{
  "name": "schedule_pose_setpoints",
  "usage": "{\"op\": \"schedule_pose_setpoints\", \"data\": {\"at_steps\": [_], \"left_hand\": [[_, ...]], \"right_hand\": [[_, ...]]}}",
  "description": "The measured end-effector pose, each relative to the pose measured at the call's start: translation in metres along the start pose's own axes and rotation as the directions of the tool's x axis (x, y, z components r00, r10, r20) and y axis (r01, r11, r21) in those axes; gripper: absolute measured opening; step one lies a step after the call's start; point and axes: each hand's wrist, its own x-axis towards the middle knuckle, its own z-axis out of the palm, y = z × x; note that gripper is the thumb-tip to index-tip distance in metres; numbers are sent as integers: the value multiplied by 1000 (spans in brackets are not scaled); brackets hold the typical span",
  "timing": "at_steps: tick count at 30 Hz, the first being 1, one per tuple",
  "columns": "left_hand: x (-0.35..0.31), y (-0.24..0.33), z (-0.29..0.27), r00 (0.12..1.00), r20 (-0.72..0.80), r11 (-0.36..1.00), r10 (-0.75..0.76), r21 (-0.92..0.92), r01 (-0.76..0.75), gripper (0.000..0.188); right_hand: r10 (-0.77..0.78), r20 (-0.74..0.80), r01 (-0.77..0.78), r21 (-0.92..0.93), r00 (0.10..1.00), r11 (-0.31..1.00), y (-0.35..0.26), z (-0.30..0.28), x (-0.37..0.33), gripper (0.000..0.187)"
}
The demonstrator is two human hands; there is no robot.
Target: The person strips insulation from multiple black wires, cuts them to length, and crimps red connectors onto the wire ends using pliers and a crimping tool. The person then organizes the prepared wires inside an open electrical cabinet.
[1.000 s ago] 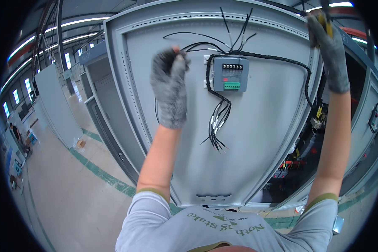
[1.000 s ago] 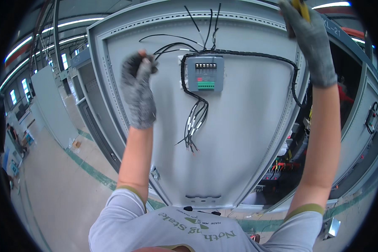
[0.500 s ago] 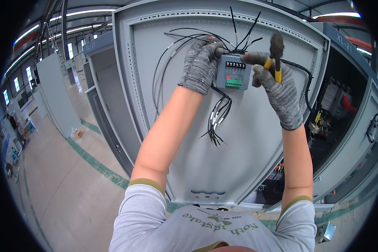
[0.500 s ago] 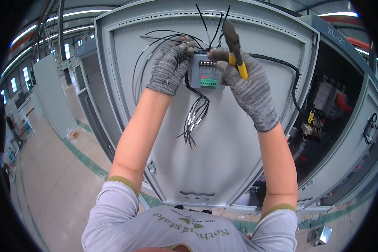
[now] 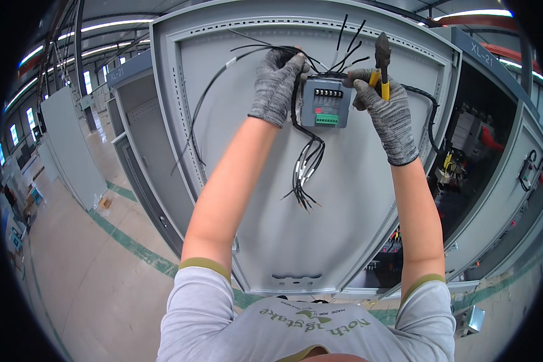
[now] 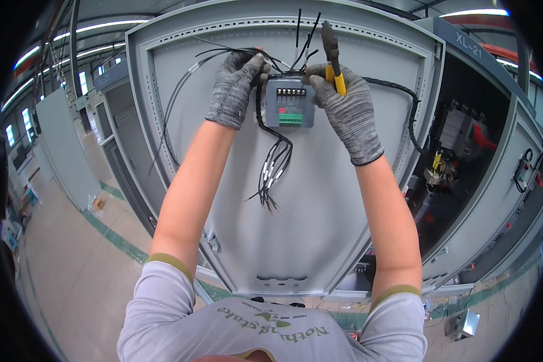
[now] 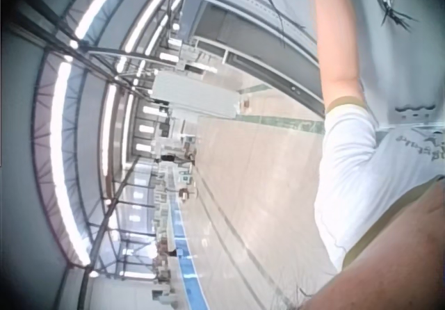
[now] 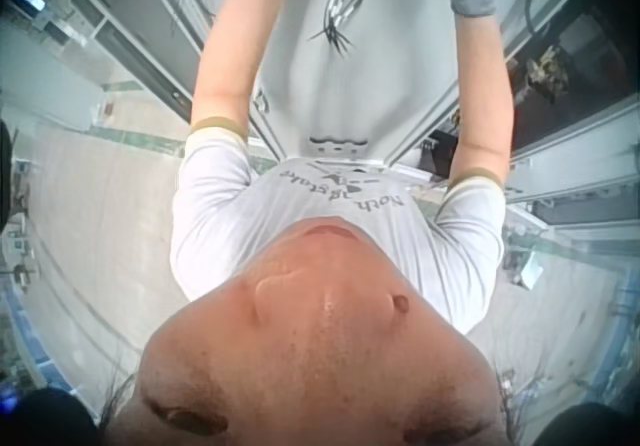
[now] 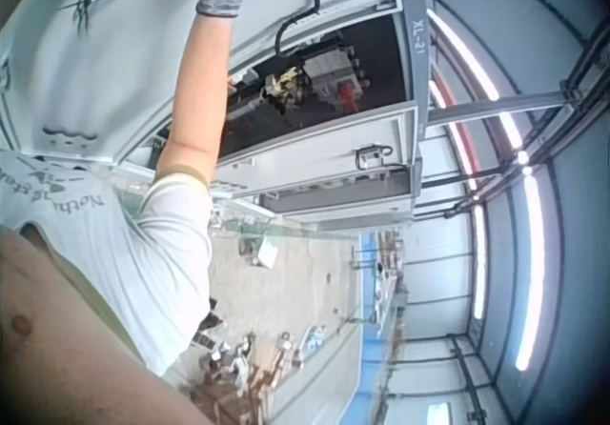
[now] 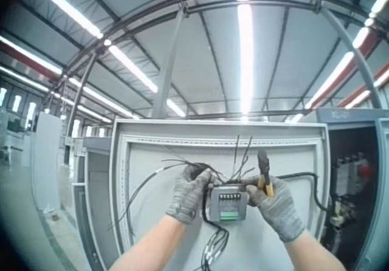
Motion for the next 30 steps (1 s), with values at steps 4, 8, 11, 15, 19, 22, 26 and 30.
{"op": "schedule_pose_setpoints", "data": {"at_steps": [4, 8, 11, 15, 19, 22, 26, 30], "left_hand": [[-10, -1, 0, 999, -41, 999, -17, -30, 16, 20], [-24, 3, 3, 997, 13, 993, -78, -87, 79, 18], [-35, -3, 5, 999, 50, 992, 0, -127, 6, 23], [-30, 1, 26, 997, 52, 996, 55, -67, -52, 41], [-8, -4, 29, 985, 53, 940, 164, 295, -172, 44], [7, -4, 35, 929, 84, 682, 360, 656, -324, 43], [20, 7, 44, 948, 200, 714, 249, 623, -319, 40], [37, 2, 38, 912, 277, 746, 302, 528, -407, 41]], "right_hand": [[-8, -65, 13, 72, 998, 997, 5, 2, -6, 24], [-101, -155, 105, 15, 983, 994, 16, 3, -2, 30], [-185, -170, 186, -9, 968, 983, 21, 11, 7, 34], [-189, -196, 150, -197, 962, 969, 15, 17, 26, 42], [-181, -180, 135, -240, 967, 961, 24, 12, 57, 46], [-134, -173, 94, -220, 976, 971, 25, 8, 66, 46], [-72, -144, 45, -178, 987, 983, 20, 0, 71, 37], [-19, -110, 8, -102, 994, 995, 10, 0, 75, 34]]}}
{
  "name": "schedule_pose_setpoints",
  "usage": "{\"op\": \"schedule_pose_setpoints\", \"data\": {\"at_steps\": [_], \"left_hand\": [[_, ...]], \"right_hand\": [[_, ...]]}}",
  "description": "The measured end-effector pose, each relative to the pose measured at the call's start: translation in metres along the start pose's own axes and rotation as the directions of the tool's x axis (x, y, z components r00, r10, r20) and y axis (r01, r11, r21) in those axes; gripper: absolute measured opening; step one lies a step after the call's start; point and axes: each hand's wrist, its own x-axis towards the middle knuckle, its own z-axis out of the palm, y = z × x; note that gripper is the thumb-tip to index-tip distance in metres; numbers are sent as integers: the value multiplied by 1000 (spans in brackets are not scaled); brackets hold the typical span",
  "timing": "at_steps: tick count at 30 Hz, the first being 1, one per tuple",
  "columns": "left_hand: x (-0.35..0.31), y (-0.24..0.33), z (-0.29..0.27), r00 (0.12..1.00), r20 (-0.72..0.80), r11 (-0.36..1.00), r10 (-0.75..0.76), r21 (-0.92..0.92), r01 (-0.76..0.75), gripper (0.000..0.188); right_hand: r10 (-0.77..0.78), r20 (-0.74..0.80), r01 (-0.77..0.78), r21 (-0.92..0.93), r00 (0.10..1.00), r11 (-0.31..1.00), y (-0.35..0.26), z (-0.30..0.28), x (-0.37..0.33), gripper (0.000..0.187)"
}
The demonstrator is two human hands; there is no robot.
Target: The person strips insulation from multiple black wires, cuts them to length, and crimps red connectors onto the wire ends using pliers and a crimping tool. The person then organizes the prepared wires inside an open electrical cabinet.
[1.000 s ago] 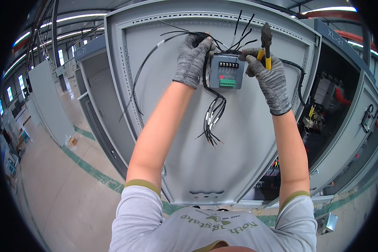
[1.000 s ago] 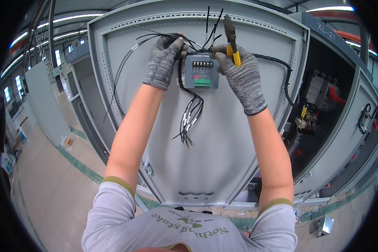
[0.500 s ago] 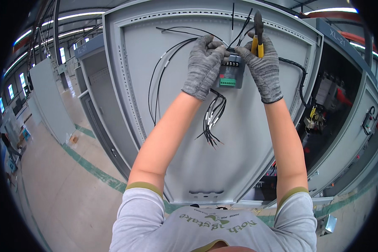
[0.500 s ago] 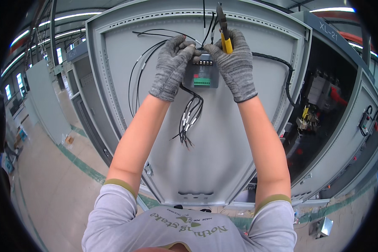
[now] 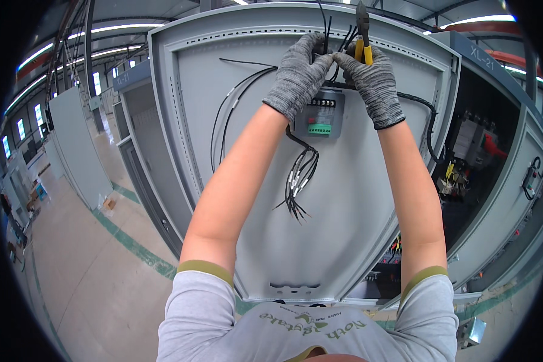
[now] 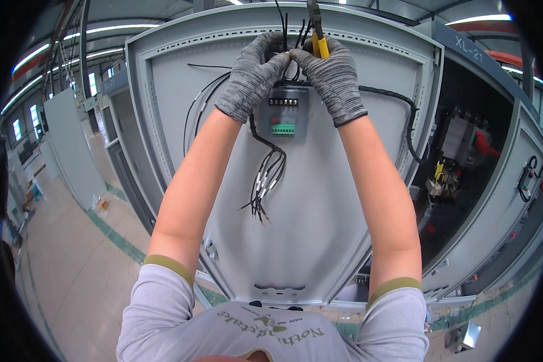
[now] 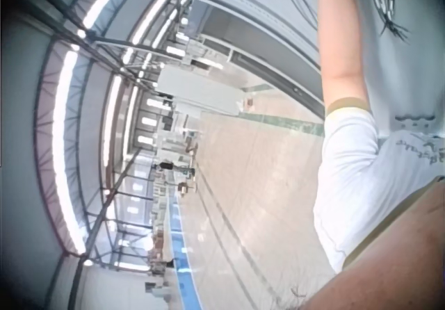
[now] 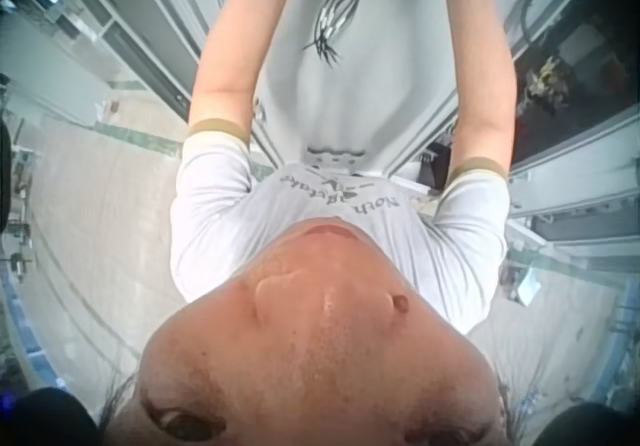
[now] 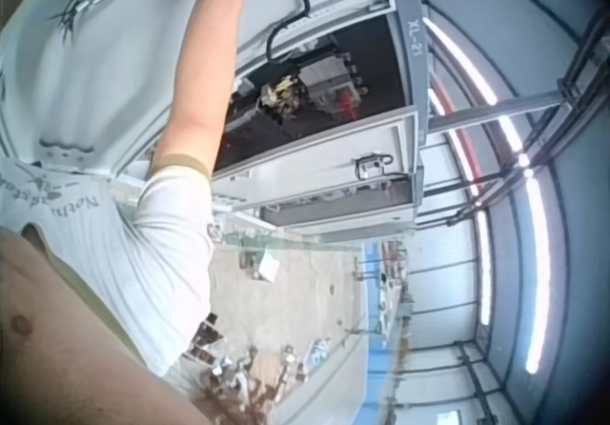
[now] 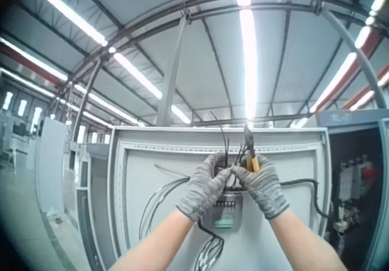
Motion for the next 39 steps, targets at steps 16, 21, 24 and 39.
{"op": "schedule_pose_setpoints", "data": {"at_steps": [16, 21, 24, 39], "left_hand": [[29, 26, 1, 998, -22, 967, 60, -246, -63, 19], [29, 28, 2, 995, -18, 946, 101, -309, -101, 20], [27, 32, -2, 999, 39, 954, 17, -301, -5, 19], [27, 27, -2, 999, 43, 909, 4, -416, 14, 19]], "right_hand": [[-280, 214, 352, -577, 936, 737, -32, -89, 42, 63], [-486, 470, 408, -882, 737, -235, -44, -100, 69, 35], [-243, 289, 275, -957, 926, -89, -59, -83, 60, 34], [-174, 349, 337, -937, 921, -96, -73, -70, 66, 38]]}}
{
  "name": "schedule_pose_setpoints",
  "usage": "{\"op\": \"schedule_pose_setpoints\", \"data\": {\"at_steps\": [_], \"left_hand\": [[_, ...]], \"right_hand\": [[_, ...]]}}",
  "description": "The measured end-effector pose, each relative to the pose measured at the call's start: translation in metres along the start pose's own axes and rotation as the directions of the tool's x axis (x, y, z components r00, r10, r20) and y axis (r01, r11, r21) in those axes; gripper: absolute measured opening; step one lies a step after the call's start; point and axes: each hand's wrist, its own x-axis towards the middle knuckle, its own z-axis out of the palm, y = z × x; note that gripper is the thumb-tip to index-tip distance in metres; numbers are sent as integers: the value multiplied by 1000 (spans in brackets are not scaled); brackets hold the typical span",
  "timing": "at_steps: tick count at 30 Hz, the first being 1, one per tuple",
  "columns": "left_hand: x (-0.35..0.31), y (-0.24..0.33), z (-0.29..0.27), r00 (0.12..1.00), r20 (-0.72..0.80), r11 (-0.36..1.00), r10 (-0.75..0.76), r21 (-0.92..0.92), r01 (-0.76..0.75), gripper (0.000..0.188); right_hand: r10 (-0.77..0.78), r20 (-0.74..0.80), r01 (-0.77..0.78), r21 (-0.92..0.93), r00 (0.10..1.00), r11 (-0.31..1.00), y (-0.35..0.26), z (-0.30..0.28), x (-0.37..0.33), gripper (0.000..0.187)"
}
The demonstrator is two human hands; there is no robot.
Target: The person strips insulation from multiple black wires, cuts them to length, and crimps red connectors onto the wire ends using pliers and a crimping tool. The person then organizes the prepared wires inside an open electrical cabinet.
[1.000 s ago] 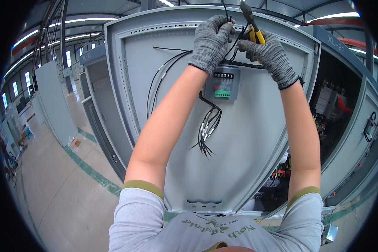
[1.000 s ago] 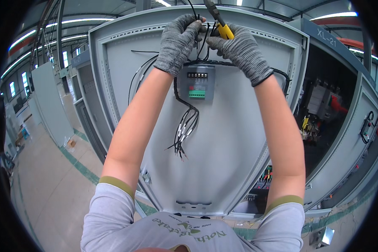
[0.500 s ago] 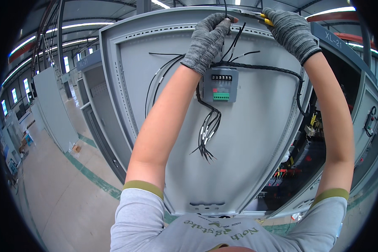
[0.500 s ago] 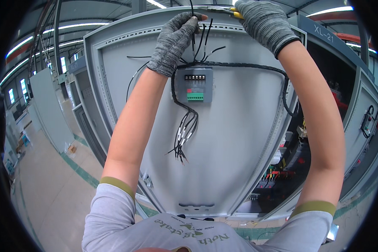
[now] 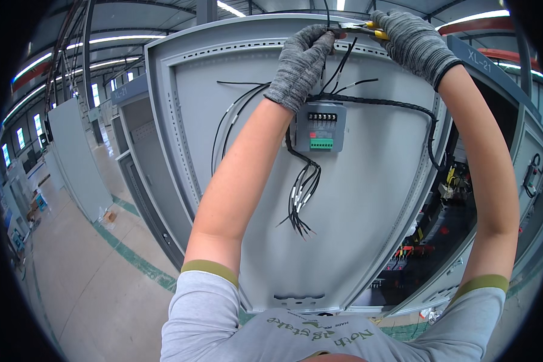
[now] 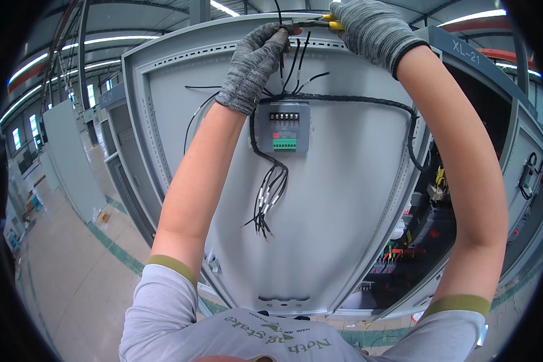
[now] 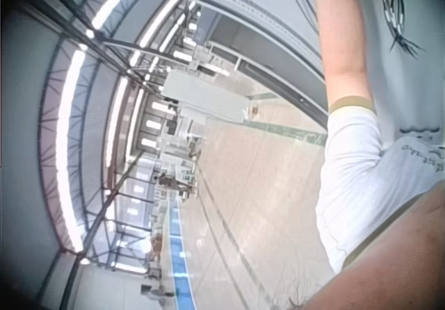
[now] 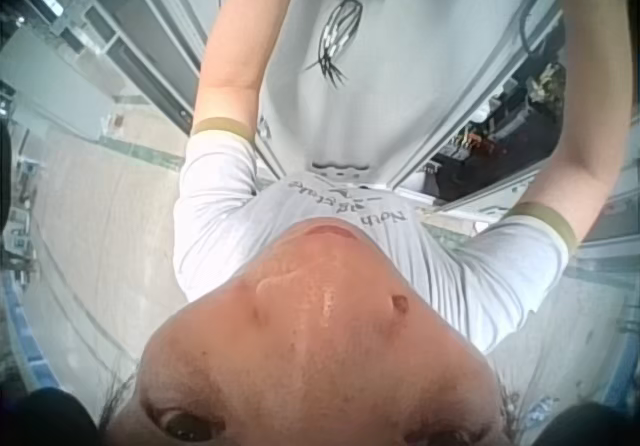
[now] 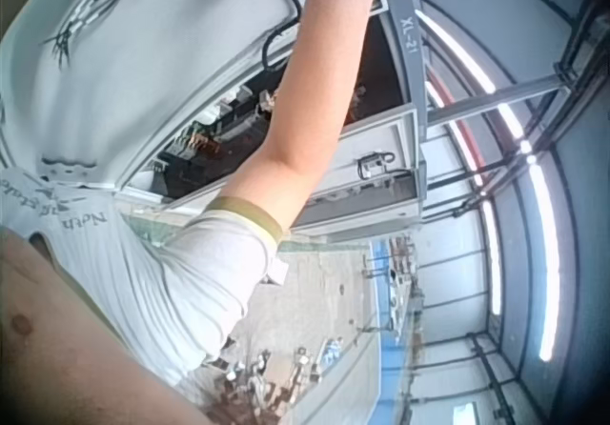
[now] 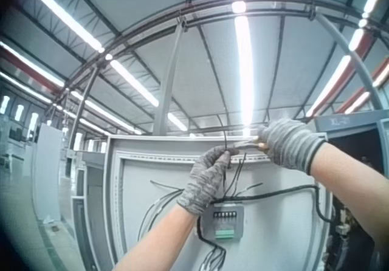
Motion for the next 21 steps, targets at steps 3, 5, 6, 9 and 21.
{"op": "schedule_pose_setpoints", "data": {"at_steps": [3, 5, 6, 9, 21], "left_hand": [[0, 1, 1, 1000, 6, 1000, 0, 9, 0, 19], [1, 0, 4, 1000, 23, 1000, 17, -15, -17, 19], [1, 0, 2, 999, 26, 1000, 23, -20, -23, 19], [2, -4, -3, 1000, -10, 997, -1, -72, 0, 20], [-12, 0, -4, 995, -98, 994, 21, -103, -31, 23]], "right_hand": [[-39, -21, 37, -56, 999, 998, -3, -10, -3, 36], [-153, -87, 135, -183, 984, 974, 7, -9, -5, 34], [-112, 23, 115, -160, 993, 980, -2, -26, -5, 28], [-32, 272, 65, -112, 962, 992, -26, -72, -6, 18], [36, 235, -10, -109, 971, 994, -18, -52, 8, 16]]}}
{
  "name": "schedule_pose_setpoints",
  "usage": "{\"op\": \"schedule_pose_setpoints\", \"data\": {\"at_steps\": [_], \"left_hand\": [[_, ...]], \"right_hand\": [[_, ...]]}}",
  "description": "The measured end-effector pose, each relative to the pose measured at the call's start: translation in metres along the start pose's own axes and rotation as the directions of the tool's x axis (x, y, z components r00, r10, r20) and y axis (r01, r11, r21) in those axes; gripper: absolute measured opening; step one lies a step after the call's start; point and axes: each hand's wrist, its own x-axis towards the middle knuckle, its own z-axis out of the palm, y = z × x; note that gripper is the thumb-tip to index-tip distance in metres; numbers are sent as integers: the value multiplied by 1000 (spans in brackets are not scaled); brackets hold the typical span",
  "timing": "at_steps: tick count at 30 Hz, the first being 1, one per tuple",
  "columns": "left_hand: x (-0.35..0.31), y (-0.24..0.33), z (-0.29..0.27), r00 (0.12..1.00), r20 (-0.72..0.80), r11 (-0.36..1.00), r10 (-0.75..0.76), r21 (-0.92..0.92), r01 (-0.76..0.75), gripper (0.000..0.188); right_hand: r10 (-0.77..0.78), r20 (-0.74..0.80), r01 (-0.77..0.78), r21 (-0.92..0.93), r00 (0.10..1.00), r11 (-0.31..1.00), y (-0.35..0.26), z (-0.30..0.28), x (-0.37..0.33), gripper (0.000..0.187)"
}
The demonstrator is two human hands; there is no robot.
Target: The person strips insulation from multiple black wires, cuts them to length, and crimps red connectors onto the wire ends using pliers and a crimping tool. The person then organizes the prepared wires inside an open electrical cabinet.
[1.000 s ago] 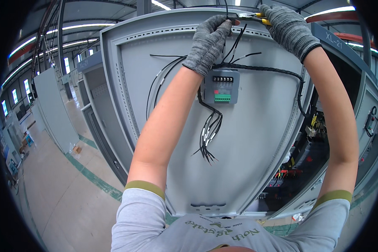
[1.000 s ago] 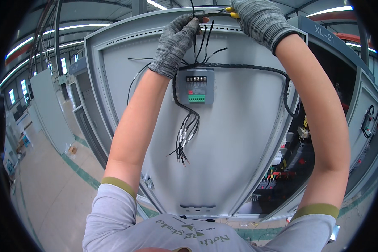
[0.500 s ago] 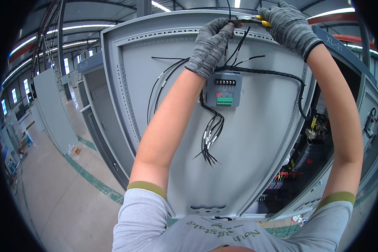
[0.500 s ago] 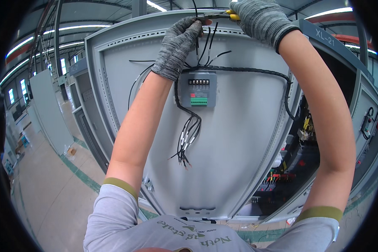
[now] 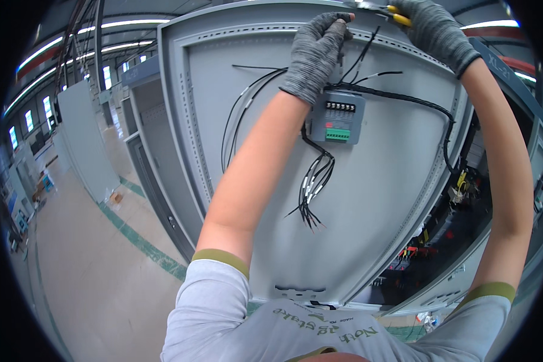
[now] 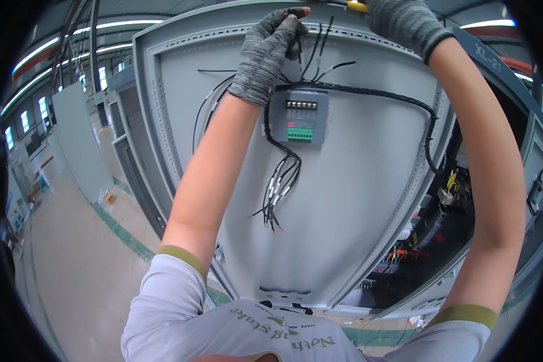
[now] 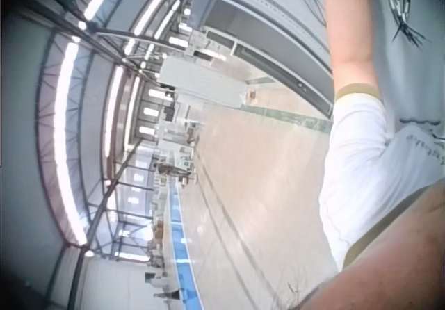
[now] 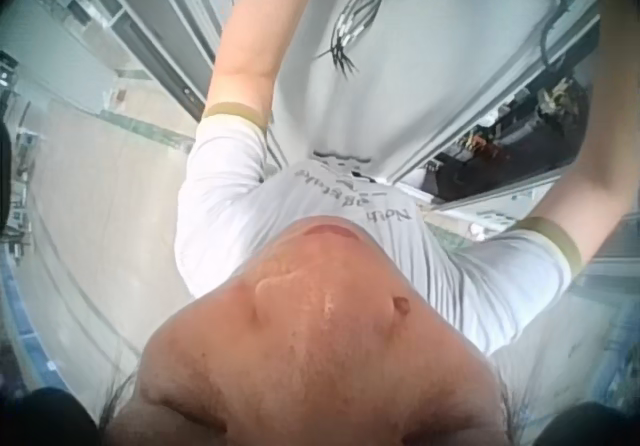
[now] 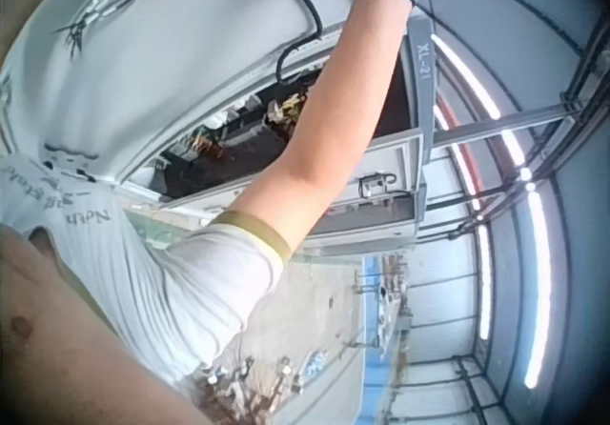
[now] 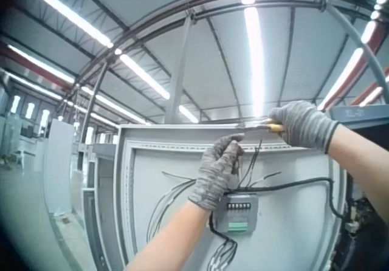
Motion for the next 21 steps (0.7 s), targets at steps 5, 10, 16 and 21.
{"op": "schedule_pose_setpoints", "data": {"at_steps": [5, 10, 16, 21], "left_hand": [[-80, 2, -2, 968, -243, 991, 63, -96, -89, 35], [-141, -32, -28, 879, -420, 915, -225, -401, 43, 42], [-129, -16, -49, 844, -436, 814, -312, -581, 1, 38], [-143, -11, -74, 771, -482, 738, 416, 675, 24, 37]], "right_hand": [[119, -196, 9, 551, 974, 834, 6, 15, -13, 19], [212, -440, 202, 720, 873, 663, -6, 30, -25, 23], [262, -516, 267, 738, 816, 620, -10, 27, -33, 19], [220, -620, 478, 746, 753, 464, -4, 26, -34, 13]]}}
